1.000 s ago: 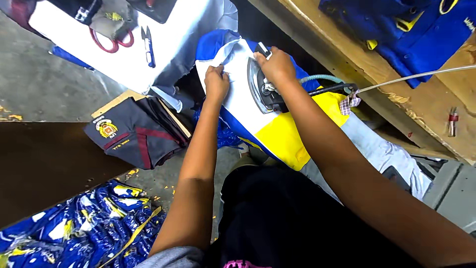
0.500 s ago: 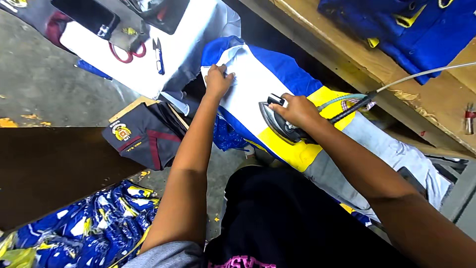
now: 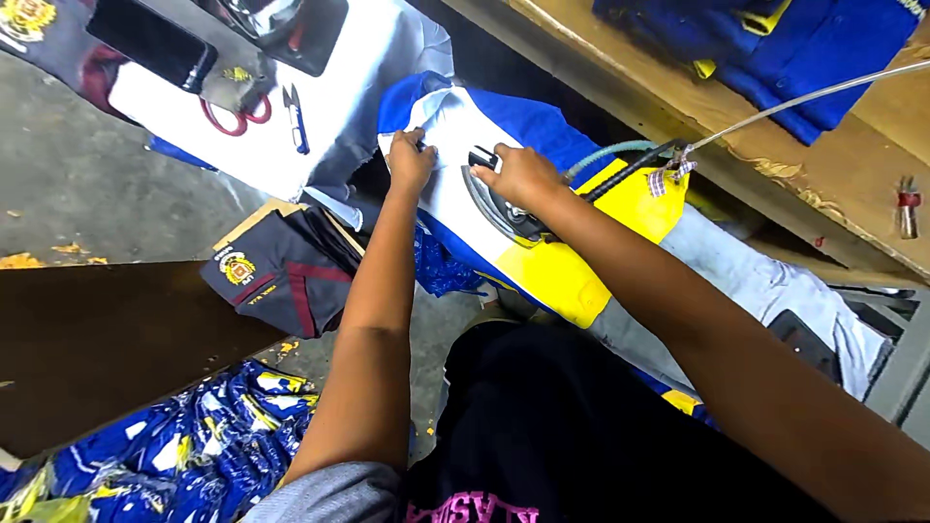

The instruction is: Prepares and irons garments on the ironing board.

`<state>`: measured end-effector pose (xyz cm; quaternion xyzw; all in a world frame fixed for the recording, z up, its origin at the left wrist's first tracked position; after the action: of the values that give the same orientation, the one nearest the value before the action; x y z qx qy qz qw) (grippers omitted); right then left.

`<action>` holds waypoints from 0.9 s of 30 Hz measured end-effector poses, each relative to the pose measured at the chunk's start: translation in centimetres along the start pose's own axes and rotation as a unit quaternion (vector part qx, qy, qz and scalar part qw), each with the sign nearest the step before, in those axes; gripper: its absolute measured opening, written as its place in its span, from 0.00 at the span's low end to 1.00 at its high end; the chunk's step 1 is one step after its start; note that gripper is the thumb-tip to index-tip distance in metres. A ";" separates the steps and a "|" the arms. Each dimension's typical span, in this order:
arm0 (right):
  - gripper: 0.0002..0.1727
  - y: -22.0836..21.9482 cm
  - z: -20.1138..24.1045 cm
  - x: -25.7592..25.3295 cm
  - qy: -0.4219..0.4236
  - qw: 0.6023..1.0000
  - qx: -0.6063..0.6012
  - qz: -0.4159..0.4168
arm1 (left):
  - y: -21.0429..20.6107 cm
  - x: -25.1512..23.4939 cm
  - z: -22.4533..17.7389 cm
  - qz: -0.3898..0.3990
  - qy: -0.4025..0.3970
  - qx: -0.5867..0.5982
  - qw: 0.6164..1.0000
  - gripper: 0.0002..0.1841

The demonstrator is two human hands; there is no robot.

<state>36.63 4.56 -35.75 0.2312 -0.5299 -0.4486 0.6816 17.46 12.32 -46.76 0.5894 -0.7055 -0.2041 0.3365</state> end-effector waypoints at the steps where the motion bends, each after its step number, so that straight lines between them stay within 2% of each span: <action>1: 0.36 -0.3 -0.9 0.8 0.001 1.000 0.004 0.003 | 0.0 0.0 0.0 -0.002 0.001 -0.002 1.000 0.24; 5: 0.33 -1.6 -6.0 4.9 -0.010 0.999 0.005 0.032 | -0.3 0.1 0.2 -0.001 -0.010 0.007 1.000 0.24; 9: 0.33 -0.7 -11.4 9.3 -0.055 0.998 -0.008 0.043 | -0.3 0.0 0.0 0.001 -0.022 -0.011 1.000 0.24; 13: 0.31 -0.4 -17.2 13.3 -0.117 0.991 -0.055 -0.032 | -0.5 0.6 0.6 0.007 -0.045 -0.014 0.999 0.27; 17: 0.31 -1.8 -21.0 13.7 -0.162 0.981 -0.077 -0.080 | -0.4 0.8 0.6 -0.011 -0.043 0.006 0.999 0.27; 20: 0.31 -1.6 -20.7 12.5 -0.169 0.979 -0.090 -0.073 | -0.2 1.1 0.8 -0.010 -0.038 0.009 0.999 0.26; 24: 0.34 -0.3 -17.7 9.1 -0.160 0.982 -0.082 -0.057 | -0.5 1.1 0.5 -0.010 -0.044 0.000 0.999 0.25; 27: 0.34 0.5 -15.7 6.7 -0.127 0.987 -0.077 -0.056 | -0.9 1.8 -0.3 -0.006 -0.028 -0.023 0.999 0.28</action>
<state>51.67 -3.52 -37.15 0.1487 -0.5621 -0.5514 0.5983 18.11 10.36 -46.76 0.5796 -0.7063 -0.2385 0.3292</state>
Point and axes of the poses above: each hand's wrist, its own x-axis away from the middle knuckle, its own y-axis out of the back of the hand, z = x × y, the point moved 2 cm from there along -x, towards the middle knuckle, and after that the axes turned 1 degree about -y, right-handed, at the moved point
